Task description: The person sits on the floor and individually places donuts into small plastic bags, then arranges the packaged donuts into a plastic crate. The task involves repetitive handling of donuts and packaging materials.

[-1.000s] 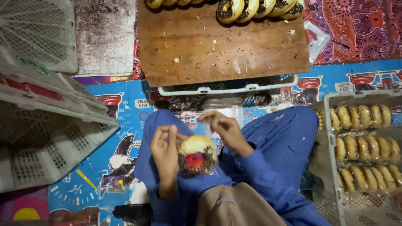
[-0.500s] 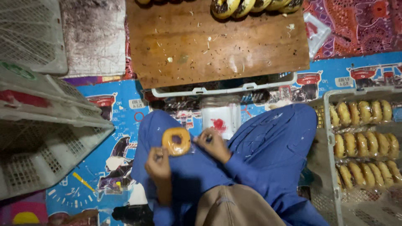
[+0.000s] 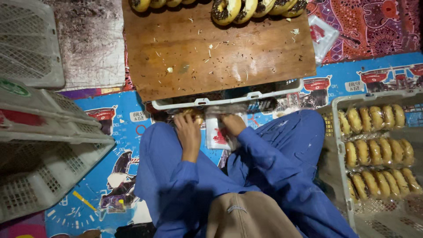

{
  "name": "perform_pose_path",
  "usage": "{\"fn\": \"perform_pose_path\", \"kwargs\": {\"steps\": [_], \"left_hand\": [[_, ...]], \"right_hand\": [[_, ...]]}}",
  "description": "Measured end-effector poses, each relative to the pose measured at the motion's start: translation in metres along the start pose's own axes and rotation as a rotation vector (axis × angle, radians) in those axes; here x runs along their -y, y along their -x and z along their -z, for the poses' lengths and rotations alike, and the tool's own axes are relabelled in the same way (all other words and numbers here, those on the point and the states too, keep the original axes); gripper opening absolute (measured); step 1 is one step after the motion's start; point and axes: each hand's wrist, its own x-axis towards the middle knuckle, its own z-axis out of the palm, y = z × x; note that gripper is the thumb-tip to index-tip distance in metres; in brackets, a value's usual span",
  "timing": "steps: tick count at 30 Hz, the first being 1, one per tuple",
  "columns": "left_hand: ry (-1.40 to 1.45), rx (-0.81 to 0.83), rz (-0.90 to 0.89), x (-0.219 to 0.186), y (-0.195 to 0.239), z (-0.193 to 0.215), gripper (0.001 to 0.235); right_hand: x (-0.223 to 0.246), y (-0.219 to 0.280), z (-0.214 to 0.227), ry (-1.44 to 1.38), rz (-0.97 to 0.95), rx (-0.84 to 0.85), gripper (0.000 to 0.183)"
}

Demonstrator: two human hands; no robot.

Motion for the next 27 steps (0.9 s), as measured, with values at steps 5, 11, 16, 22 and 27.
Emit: {"fn": "perform_pose_path", "kwargs": {"steps": [5, 11, 16, 22, 27], "left_hand": [[0.759, -0.079, 0.049, -0.013, 0.008, -0.015, 0.057], [0.786, 0.610, -0.029, -0.073, 0.016, -0.004, 0.040], [0.596, 0.370, -0.284, -0.153, 0.038, 0.069, 0.024], [0.773, 0.108, -0.622, -0.164, 0.008, 0.139, 0.038], [0.649, 0.154, -0.424, -0.147, -0.018, 0.145, 0.037]], "right_hand": [[0.028, 0.022, 0.079, -0.161, 0.260, -0.030, 0.017], [0.059, 0.097, 0.148, -0.035, 0.444, -0.041, 0.026], [0.045, 0.125, 0.152, 0.333, 0.161, 0.384, 0.028], [0.045, 0.108, 0.144, 0.014, 0.114, -0.273, 0.041], [0.095, 0.091, 0.132, 0.100, 0.007, -0.043, 0.052]]}}
